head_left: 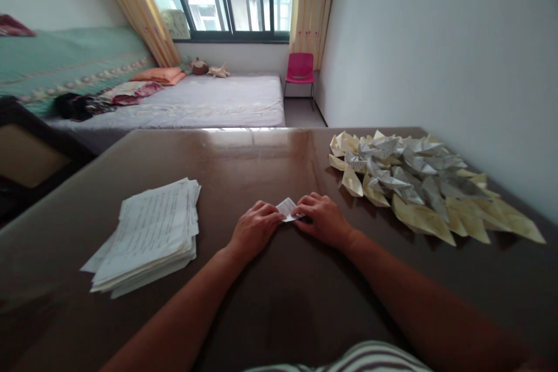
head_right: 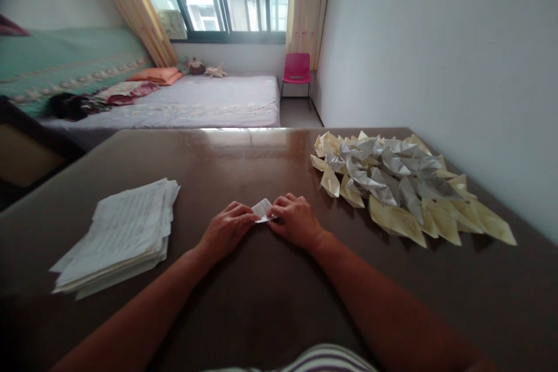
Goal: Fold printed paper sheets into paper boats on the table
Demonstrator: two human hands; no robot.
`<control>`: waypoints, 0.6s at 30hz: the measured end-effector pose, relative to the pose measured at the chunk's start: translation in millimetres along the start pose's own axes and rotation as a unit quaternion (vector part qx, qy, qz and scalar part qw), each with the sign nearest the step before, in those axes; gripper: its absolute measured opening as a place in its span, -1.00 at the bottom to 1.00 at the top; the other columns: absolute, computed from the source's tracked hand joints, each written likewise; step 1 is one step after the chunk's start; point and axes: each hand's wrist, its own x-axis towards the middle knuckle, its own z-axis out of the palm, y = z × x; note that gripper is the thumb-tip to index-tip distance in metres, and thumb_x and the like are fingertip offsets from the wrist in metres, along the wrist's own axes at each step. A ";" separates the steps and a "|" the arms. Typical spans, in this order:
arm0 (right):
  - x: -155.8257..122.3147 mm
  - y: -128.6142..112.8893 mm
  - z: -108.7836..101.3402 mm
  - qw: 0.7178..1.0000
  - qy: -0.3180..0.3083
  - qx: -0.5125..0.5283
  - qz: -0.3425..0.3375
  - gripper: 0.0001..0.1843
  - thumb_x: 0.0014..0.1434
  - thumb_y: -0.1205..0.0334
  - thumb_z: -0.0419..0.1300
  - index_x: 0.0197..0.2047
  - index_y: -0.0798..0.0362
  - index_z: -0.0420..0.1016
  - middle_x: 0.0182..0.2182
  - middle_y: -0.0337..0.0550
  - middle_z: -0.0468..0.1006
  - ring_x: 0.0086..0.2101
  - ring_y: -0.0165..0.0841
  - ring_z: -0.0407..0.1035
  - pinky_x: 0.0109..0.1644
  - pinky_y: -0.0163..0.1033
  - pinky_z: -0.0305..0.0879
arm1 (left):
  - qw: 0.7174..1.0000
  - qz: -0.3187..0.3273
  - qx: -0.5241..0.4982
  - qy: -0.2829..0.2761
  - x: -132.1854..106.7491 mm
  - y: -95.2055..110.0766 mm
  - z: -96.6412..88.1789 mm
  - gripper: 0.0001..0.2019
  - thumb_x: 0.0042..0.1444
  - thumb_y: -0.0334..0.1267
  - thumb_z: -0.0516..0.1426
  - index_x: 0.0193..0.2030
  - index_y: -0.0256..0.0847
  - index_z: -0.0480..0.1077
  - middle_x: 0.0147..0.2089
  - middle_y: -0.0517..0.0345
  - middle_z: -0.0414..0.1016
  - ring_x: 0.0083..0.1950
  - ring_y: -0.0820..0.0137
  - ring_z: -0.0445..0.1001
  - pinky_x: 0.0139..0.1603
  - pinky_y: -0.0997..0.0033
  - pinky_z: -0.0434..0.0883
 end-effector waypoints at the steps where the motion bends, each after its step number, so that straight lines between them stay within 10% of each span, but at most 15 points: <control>1: -0.6 1.9 0.0 1.000 -0.001 0.012 0.002 -0.84 0.22 0.09 0.17 -0.22 -0.09 0.55 -0.21 -0.21 0.54 -0.14 -0.32 0.29 -0.14 -0.22 0.07 | 1.000 0.000 0.001 -0.007 0.4 0.3 0.0 -0.76 0.29 -0.19 -0.01 -0.14 -0.05 0.50 -0.18 0.16 0.52 -0.09 0.34 0.36 -0.08 0.36 0.39; 18: 9.6 -6.9 6.1 0.988 -0.005 0.008 0.157 -0.86 0.28 0.15 0.07 -0.18 0.00 0.39 -0.28 -0.19 0.54 -0.23 -0.33 0.38 -0.21 -0.26 0.04 | 0.985 -0.154 -0.066 0.034 10.1 -8.7 6.3 -0.73 0.23 -0.22 0.07 0.04 -0.07 0.44 -0.20 0.17 0.55 -0.16 0.36 0.45 -0.10 0.35 0.40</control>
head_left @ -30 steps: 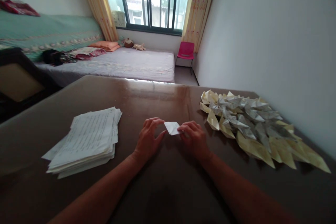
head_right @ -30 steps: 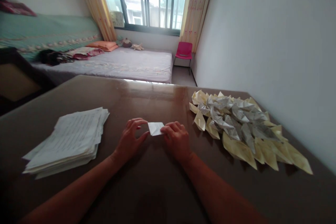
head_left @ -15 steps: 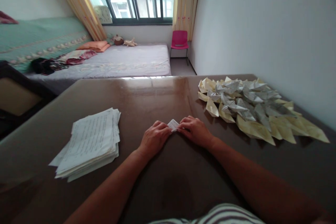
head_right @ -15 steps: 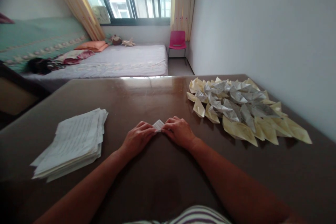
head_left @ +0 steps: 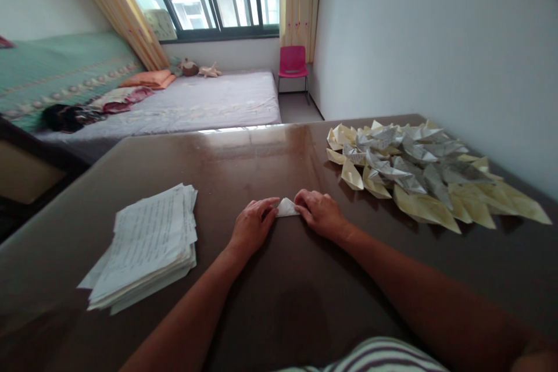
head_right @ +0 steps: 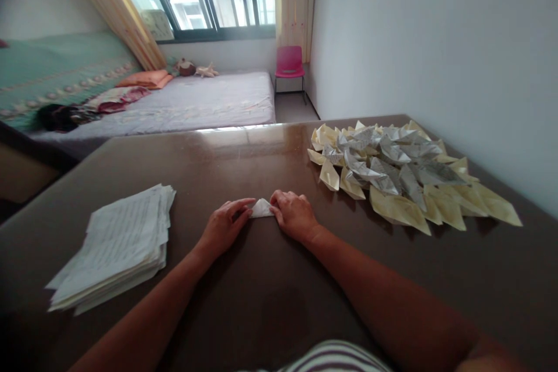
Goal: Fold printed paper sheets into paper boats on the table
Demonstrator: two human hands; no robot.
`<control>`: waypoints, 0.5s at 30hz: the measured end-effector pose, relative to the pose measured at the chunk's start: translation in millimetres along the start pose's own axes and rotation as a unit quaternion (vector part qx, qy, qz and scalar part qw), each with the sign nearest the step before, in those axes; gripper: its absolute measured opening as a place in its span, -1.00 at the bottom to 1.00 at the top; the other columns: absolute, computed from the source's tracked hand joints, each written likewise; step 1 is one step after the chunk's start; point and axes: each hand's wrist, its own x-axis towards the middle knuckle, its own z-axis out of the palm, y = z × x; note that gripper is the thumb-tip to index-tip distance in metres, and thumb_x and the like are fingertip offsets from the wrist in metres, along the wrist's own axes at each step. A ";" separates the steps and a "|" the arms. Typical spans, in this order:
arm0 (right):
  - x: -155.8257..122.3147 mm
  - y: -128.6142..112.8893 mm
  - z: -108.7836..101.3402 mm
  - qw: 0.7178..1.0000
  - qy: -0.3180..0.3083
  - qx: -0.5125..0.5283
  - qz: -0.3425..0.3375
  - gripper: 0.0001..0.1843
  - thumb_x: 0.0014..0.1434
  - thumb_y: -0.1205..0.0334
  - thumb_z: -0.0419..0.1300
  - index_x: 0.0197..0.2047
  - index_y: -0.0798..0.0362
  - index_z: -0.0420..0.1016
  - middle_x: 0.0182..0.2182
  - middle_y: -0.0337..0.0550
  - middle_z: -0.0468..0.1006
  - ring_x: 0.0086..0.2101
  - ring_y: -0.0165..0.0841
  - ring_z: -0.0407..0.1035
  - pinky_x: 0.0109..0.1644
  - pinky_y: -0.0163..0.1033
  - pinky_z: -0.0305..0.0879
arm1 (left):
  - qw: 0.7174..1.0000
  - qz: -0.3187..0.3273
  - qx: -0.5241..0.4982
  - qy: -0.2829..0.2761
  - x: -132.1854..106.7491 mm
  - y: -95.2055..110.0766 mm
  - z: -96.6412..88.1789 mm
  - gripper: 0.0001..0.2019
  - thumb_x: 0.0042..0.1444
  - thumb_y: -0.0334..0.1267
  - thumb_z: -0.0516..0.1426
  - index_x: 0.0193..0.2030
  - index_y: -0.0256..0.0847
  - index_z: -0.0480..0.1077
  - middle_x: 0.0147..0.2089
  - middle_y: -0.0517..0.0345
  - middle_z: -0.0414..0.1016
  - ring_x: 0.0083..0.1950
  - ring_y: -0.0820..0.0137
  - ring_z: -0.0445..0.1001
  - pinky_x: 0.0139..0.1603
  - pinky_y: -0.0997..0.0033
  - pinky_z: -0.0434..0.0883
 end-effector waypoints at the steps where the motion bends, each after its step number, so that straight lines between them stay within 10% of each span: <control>1: 0.1 0.5 0.4 1.000 0.002 0.003 0.001 -0.86 0.27 0.14 0.08 -0.16 0.00 0.38 -0.28 -0.19 0.54 -0.23 -0.33 0.38 -0.21 -0.26 0.04 | 1.000 0.004 0.004 0.001 0.5 -0.2 0.4 -0.74 0.23 -0.22 0.06 0.03 -0.07 0.44 -0.18 0.16 0.55 -0.13 0.35 0.45 -0.07 0.34 0.40; 15: -3.5 -9.6 -3.9 0.997 -0.003 -0.058 -0.053 -0.81 0.31 0.18 0.06 -0.05 -0.12 0.42 -0.16 -0.17 0.48 -0.13 -0.30 0.33 -0.19 -0.23 0.09 | 0.980 0.078 0.178 -0.035 -9.5 14.7 -5.0 -0.72 0.27 -0.26 0.03 0.04 0.14 0.42 -0.10 0.18 0.42 -0.10 0.35 0.35 -0.26 0.46 0.38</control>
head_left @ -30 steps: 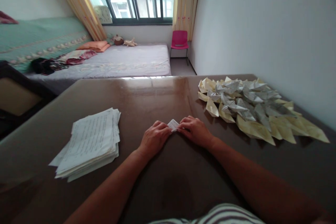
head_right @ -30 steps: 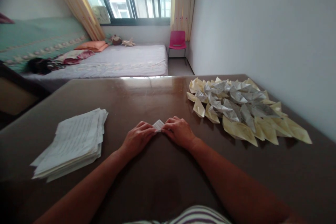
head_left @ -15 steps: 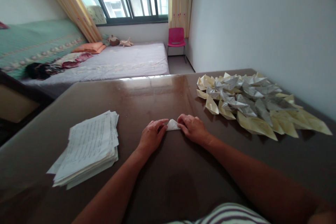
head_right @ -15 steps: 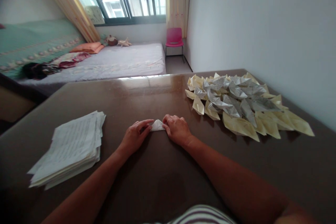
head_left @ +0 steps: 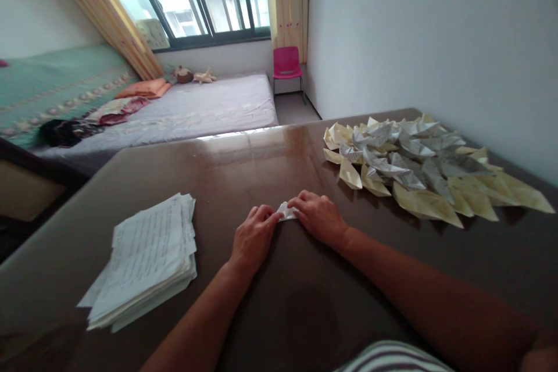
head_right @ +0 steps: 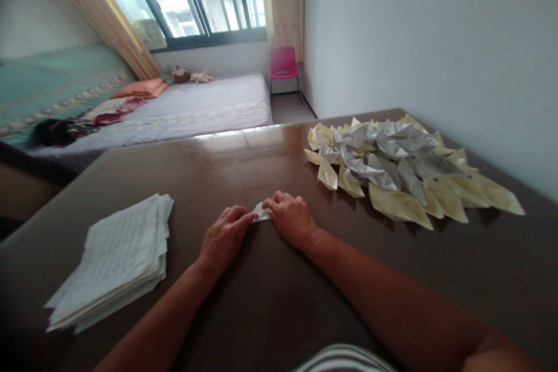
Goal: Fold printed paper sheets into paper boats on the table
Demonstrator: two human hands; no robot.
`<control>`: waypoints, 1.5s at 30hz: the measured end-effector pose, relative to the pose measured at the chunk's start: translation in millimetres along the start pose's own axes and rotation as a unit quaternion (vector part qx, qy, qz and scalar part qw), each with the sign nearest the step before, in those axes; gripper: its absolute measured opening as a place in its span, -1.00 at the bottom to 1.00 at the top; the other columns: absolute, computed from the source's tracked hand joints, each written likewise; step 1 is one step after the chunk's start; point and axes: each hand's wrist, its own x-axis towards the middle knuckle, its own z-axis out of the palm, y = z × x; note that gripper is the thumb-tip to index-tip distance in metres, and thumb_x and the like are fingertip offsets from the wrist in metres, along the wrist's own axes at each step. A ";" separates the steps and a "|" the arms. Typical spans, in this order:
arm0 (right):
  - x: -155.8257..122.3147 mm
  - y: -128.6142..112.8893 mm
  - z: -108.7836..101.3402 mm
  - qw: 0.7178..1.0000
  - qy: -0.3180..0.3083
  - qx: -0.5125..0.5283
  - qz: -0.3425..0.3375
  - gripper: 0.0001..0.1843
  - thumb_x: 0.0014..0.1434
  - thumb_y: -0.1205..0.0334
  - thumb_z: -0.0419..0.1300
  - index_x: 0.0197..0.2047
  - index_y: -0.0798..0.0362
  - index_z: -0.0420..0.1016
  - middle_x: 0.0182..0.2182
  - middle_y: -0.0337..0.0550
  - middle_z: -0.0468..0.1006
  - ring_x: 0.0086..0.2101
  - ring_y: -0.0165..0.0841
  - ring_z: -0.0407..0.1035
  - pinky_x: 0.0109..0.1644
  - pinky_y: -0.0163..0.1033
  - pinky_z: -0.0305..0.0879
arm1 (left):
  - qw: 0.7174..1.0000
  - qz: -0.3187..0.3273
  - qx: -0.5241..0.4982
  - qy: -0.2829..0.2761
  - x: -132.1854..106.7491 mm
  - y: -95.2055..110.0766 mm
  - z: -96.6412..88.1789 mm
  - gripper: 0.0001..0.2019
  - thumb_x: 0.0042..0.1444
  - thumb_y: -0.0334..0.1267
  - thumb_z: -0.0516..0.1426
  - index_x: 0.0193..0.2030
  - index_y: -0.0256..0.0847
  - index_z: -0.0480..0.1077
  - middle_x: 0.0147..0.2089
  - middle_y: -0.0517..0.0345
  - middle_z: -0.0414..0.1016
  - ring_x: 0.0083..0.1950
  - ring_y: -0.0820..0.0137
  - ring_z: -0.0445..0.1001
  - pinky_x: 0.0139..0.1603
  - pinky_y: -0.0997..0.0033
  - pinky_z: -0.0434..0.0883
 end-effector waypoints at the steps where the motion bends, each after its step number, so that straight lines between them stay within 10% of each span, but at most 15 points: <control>1: -2.0 -2.0 -0.2 1.000 -0.002 -0.018 -0.025 -0.78 0.31 0.20 0.05 -0.02 -0.15 0.42 -0.14 -0.16 0.47 -0.11 -0.28 0.31 -0.19 -0.21 0.11 | 1.000 0.018 0.006 -0.002 -1.1 0.4 -0.4 -0.70 0.25 -0.30 0.05 0.06 0.14 0.40 -0.07 0.19 0.43 -0.07 0.34 0.34 -0.24 0.45 0.39; 17: -23.2 -32.7 -2.9 0.984 -0.042 -0.169 -0.034 -0.73 0.17 0.50 0.04 -0.17 0.18 0.53 -0.21 0.15 0.48 -0.17 -0.12 0.32 -0.22 -0.02 0.24 | 0.975 0.026 0.216 -0.044 -19.4 22.1 -12.7 -0.57 0.13 -0.58 0.00 0.11 -0.23 0.37 0.14 -0.04 0.42 0.08 0.17 0.39 -0.24 0.28 0.47; 27: -0.3 2.4 2.1 0.998 0.020 -0.001 -0.052 -0.56 0.23 0.06 0.15 0.14 0.02 0.34 0.03 -0.01 0.40 0.01 -0.20 0.27 -0.04 -0.15 0.31 | 1.000 -0.018 -0.008 0.024 -11.3 3.7 -4.4 -0.69 0.26 -0.20 0.02 0.14 -0.04 0.29 0.04 0.14 0.48 0.05 0.26 0.38 -0.02 0.24 0.42; 45: 2.1 7.3 4.2 0.986 0.057 0.094 -0.124 -0.60 0.34 0.16 0.01 0.21 -0.05 0.32 -0.09 -0.08 0.54 -0.07 -0.35 0.40 0.00 -0.26 0.30 | 0.933 -0.026 -0.330 0.144 -4.6 4.6 3.0 -0.78 0.25 -0.22 0.06 0.01 -0.10 0.41 -0.01 0.10 0.40 -0.08 0.45 0.49 -0.03 0.42 0.50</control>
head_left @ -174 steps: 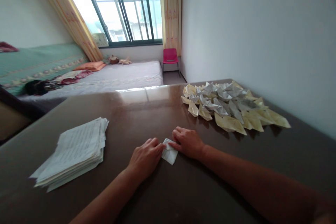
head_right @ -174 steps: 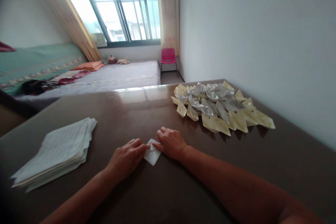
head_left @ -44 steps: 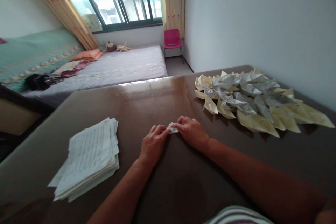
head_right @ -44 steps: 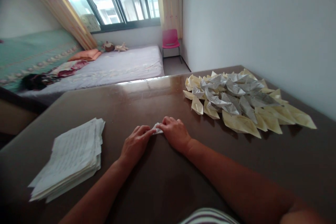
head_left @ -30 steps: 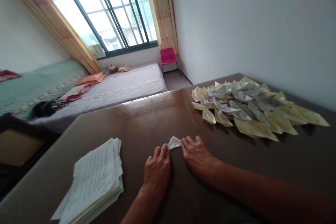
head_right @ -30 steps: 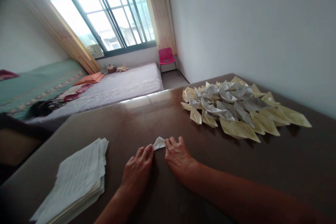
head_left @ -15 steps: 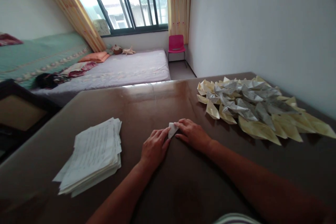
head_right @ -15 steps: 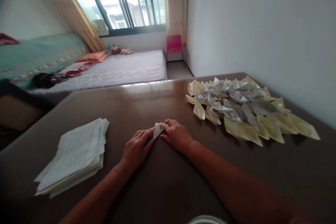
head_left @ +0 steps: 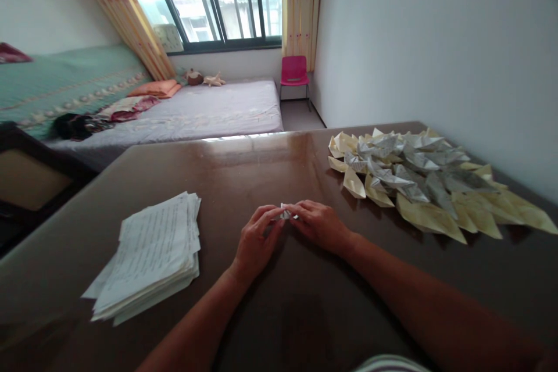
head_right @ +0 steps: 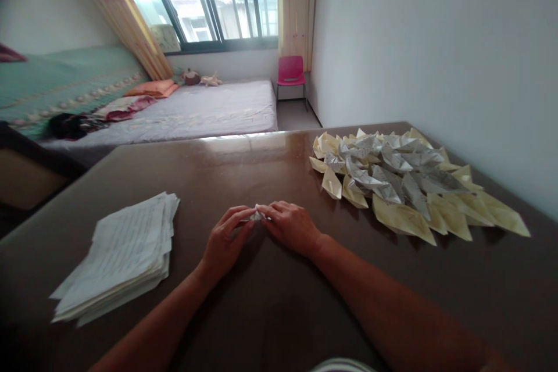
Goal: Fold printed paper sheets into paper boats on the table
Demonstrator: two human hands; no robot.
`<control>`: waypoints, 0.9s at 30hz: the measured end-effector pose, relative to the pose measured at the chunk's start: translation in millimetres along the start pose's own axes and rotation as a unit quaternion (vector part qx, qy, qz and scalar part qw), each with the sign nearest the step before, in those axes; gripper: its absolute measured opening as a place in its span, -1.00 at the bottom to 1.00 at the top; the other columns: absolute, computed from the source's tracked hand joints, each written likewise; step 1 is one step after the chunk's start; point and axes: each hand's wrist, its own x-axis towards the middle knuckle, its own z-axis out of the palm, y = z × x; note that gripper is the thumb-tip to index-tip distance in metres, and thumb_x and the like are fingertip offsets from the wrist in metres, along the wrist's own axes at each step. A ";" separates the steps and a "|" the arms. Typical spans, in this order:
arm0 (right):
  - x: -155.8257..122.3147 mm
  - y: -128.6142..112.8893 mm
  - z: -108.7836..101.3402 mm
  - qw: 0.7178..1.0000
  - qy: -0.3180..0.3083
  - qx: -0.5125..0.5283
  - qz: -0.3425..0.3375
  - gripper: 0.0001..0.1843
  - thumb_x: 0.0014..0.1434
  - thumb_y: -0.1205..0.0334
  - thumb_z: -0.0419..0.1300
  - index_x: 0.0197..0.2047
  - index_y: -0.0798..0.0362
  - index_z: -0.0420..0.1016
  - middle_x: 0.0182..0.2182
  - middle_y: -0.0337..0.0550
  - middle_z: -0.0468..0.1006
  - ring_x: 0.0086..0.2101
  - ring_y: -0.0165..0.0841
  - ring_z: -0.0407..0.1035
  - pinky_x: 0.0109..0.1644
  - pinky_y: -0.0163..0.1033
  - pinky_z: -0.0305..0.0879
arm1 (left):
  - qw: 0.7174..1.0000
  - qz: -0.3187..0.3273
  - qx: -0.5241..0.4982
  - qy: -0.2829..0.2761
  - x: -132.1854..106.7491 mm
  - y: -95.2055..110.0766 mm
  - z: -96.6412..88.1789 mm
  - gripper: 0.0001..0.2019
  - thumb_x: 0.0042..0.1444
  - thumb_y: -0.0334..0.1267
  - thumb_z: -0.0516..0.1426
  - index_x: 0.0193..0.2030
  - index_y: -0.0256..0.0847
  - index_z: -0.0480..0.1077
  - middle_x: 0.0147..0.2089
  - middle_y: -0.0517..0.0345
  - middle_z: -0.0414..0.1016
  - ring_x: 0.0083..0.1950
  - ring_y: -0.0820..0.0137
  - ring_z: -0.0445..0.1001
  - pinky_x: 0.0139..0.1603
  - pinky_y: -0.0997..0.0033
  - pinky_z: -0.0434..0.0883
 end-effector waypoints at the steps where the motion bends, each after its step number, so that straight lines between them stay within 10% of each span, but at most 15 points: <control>1: -0.1 -1.6 0.9 1.000 0.007 0.000 -0.007 -0.62 0.34 0.16 0.00 0.18 -0.05 0.34 -0.11 -0.08 0.54 -0.08 -0.35 0.41 -0.01 -0.27 0.29 | 1.000 -0.003 0.001 0.007 -0.1 0.2 0.7 -0.77 0.24 -0.21 0.07 0.01 -0.09 0.41 0.00 0.11 0.39 -0.09 0.45 0.49 -0.02 0.41 0.50; 16: 5.4 -20.5 2.4 0.994 -0.008 -0.081 0.066 -0.66 0.23 0.25 0.07 0.08 0.10 0.32 -0.11 -0.03 0.47 -0.13 -0.25 0.39 -0.14 -0.25 0.28 | 0.995 0.046 0.091 -0.006 0.4 4.4 8.1 -0.64 0.23 -0.34 0.03 0.16 -0.06 0.33 0.04 0.09 0.35 0.06 0.38 0.40 0.13 0.34 0.39; 27: 2.1 -17.7 20.2 0.985 0.079 0.142 0.064 -0.66 0.15 0.39 0.06 0.02 0.04 0.18 -0.17 -0.13 0.45 -0.27 -0.36 0.38 -0.18 -0.30 0.26 | 0.997 -0.040 0.049 0.045 3.1 5.7 15.7 -0.63 0.07 -0.46 0.07 0.03 -0.15 0.22 -0.07 0.07 0.28 -0.14 0.40 0.39 -0.27 0.44 0.48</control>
